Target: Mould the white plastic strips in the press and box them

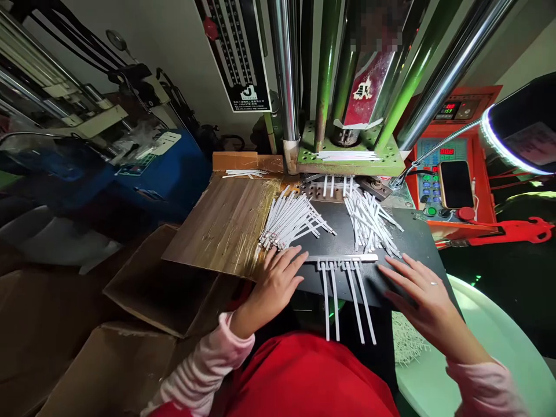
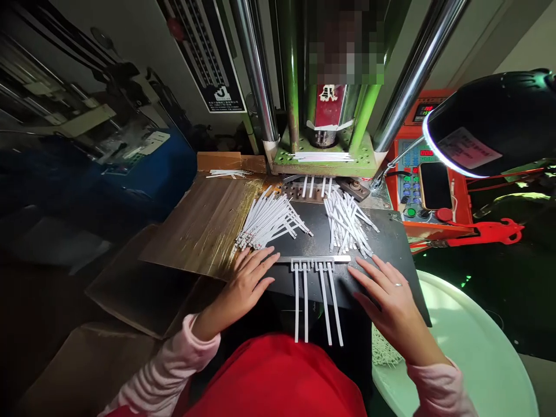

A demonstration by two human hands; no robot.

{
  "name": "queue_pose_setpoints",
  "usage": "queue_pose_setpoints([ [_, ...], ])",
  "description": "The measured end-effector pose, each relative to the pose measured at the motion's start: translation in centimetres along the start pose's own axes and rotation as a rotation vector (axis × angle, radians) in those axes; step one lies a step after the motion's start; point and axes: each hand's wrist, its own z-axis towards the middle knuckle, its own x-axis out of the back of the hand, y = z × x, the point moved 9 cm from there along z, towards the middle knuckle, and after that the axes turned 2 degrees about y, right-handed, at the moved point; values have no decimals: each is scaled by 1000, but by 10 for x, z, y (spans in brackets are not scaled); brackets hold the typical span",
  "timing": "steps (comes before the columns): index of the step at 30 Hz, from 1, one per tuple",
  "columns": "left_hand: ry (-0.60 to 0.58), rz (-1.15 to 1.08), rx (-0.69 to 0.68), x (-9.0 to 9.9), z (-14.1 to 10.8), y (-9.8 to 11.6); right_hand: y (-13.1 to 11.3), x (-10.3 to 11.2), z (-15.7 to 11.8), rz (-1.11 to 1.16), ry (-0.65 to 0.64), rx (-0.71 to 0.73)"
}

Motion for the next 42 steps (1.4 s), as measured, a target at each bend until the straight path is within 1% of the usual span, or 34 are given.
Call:
queue_pose_setpoints([
  [2, 11, -61, 7, -9, 21, 4, -11, -9, 23, -29, 17, 64],
  [5, 22, -153, 31, -23, 43, 1, -25, -26, 49, -23, -28, 123],
  [7, 49, -266, 35, -24, 48, -5, -29, -31, 58, 33, -60, 123],
  [9, 44, -402, 52, -23, 47, -13, -34, -31, 61, 120, -81, 108],
  [11, -27, -488, 72, -21, 42, -19, -39, -31, 61, 225, -108, 79],
  [13, -142, -497, 61, -18, 38, -20, -43, -33, 61, 327, -130, 28],
  [15, -241, -497, 14, -13, 38, -13, -47, -37, 61, 418, -125, -25],
  [16, -268, -511, -11, -10, 40, -8, -50, -39, 61, 454, -118, -45],
  [19, -303, -566, -82, -4, 55, 16, -57, -50, 63, 500, -102, -80],
  [21, -315, -577, -157, -7, 66, 36, -62, -56, 63, 492, -85, -73],
  [23, -307, -542, -258, -13, 74, 57, -65, -59, 63, 460, -41, -58],
  [25, -253, -454, -360, -17, 77, 72, -65, -59, 62, 425, -6, -53],
  [26, -203, -421, -408, -15, 77, 77, -65, -59, 62, 414, 1, -55],
  [27, -129, -417, -442, -8, 76, 80, -64, -59, 62, 408, -2, -61],
  [28, -26, -447, -447, 4, 75, 79, -64, -60, 62, 409, -14, -69],
  [29, 105, -515, -410, 22, 75, 74, -64, -61, 62, 415, -35, -77],
  [30, 254, -611, -332, 42, 75, 63, -63, -61, 62, 422, -56, -89],
  [31, 408, -714, -219, 62, 75, 48, -63, -62, 63, 432, -74, -101],
  [32, 528, -805, -97, 77, 77, 34, -63, -62, 64, 445, -87, -111],
  [33, 592, -880, 7, 85, 81, 24, -63, -61, 65, 463, -92, -115],
  [34, 589, -935, 81, 87, 90, 19, -63, -59, 65, 481, -91, -115],
  [35, 523, -974, 129, 81, 103, 19, -63, -57, 66, 500, -83, -111],
  [36, 416, -998, 161, 69, 118, 23, -62, -53, 65, 518, -66, -109],
  [37, 313, -1014, 197, 54, 133, 26, -59, -48, 64, 530, -37, -112],
  [38, 240, -1027, 241, 36, 146, 28, -54, -42, 63, 533, 2, -121],
  [40, 180, -1021, 317, 3, 169, 30, -42, -28, 56, 513, 84, -162],
  [42, 125, -985, 395, -30, 187, 33, -28, -17, 47, 478, 125, -212],
])
